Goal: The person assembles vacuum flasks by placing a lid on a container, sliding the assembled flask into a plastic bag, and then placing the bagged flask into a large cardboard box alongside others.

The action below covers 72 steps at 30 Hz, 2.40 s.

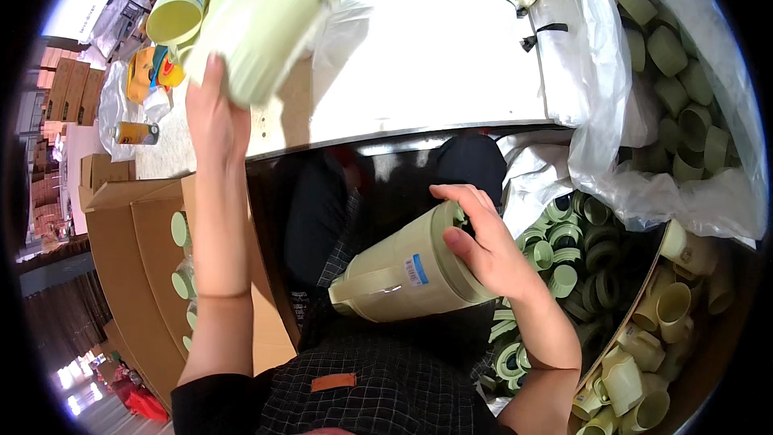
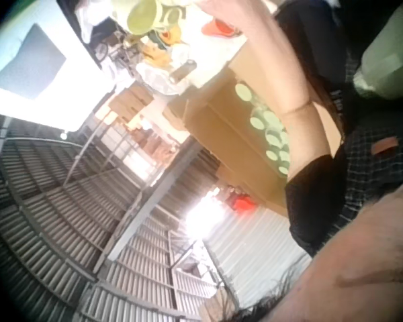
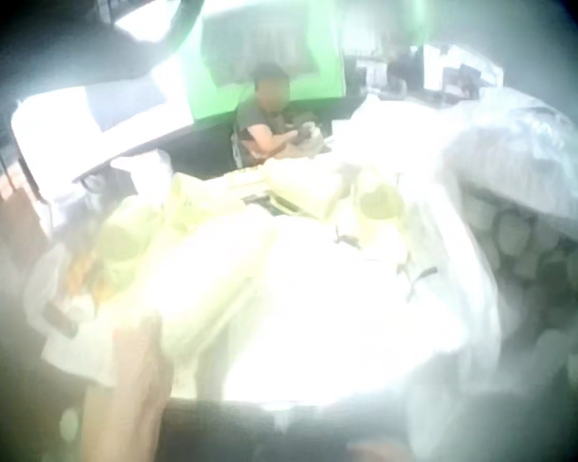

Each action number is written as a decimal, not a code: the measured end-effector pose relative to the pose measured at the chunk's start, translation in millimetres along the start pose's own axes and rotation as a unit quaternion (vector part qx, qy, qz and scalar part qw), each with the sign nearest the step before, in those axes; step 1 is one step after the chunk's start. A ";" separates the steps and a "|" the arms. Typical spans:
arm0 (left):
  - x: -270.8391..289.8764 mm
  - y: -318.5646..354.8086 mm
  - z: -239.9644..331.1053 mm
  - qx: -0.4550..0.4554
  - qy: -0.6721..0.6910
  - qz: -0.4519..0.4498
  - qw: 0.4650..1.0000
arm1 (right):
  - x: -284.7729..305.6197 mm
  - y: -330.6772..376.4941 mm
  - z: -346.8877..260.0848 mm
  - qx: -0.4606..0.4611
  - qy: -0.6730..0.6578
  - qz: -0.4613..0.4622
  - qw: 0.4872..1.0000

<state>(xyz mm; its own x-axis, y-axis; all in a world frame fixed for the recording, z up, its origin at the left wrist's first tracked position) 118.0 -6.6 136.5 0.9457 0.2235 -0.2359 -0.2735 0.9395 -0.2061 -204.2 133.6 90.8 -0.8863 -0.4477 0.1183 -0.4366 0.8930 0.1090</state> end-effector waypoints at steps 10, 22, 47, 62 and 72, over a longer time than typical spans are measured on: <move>-103.7 87.9 27.1 -0.218 -0.147 -0.451 0.853 | 13.3 -9.6 19.8 -0.009 -0.068 -0.002 0.998; -99.2 17.0 -168.7 0.035 -0.429 -0.263 0.863 | 35.7 -46.4 55.8 -0.053 -0.334 -0.075 0.938; -117.0 114.2 -52.8 0.156 0.086 -0.338 0.924 | 42.3 -45.8 108.9 0.141 -0.158 0.478 0.852; -128.7 105.3 -19.4 0.202 0.023 -0.199 0.959 | 25.2 -10.1 -29.9 0.141 0.032 0.293 0.945; -131.4 120.5 -15.0 0.193 0.020 -0.214 0.957 | 50.2 -29.3 11.5 0.143 0.075 0.503 0.849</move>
<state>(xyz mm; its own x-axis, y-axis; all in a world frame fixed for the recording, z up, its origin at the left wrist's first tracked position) -41.9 73.3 128.4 0.9467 -0.2071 -0.2468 0.2313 0.9702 0.0730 -237.7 85.5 82.2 -0.8126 0.5665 0.1373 0.4908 0.7920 -0.3632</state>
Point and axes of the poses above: each hand's wrist, its own y-axis away from the middle knuckle, its own x-axis out of the back of the hand, z = x × y, the point moved 2 cm from there along -y, towards the middle knuckle, and after that the axes turned 3 degrees about -y, right-handed, at the moved point
